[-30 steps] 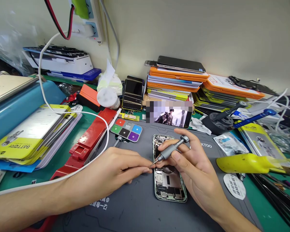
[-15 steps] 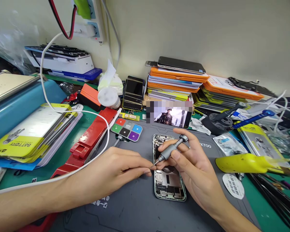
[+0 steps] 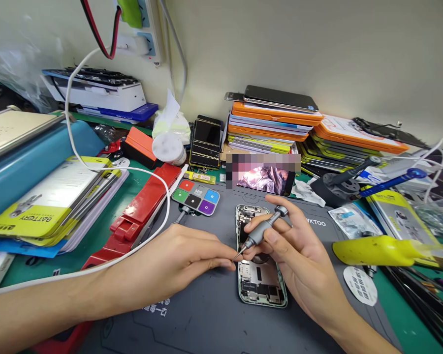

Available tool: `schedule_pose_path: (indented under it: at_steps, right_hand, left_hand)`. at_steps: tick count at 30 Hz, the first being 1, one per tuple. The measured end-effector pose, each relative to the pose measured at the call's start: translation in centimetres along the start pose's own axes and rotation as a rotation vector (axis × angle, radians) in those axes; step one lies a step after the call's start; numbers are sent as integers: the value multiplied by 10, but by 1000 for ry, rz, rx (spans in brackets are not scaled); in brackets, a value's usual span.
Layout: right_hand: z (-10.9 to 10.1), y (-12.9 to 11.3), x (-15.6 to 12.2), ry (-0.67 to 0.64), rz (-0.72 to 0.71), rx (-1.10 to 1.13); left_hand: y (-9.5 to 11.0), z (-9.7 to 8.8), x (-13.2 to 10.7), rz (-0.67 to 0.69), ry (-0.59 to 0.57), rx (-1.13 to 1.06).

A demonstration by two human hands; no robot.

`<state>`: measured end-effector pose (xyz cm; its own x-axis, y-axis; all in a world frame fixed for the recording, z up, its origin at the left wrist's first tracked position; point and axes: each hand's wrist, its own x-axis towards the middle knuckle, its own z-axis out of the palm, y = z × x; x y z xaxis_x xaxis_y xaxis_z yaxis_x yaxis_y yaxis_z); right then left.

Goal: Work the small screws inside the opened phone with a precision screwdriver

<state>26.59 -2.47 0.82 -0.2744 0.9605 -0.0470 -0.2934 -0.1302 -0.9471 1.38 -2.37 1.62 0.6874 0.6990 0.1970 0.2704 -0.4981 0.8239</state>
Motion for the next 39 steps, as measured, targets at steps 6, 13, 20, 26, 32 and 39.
schedule_pose_path:
  at_steps: [6,13,20,26,32,39]
  right_hand:
    - [-2,0,-1,-5,3,-7]
    - [-1,0,-2,6,0,-7]
    - [-2,2,-1,23,13,-32]
    - [-2,2,2,2,15,-7]
    - [0,1,0,1,20,15]
    - [0,0,0,11,27,-12]
  left_hand:
    - [2,0,0,-28,-15,-12]
    - [0,0,1,-18,-16,2]
    - [2,0,0,-24,-10,9]
    - [0,0,1,-29,-22,5]
    - [0,-1,-1,-13,-31,5]
    - [0,0,0,-31,-25,5]
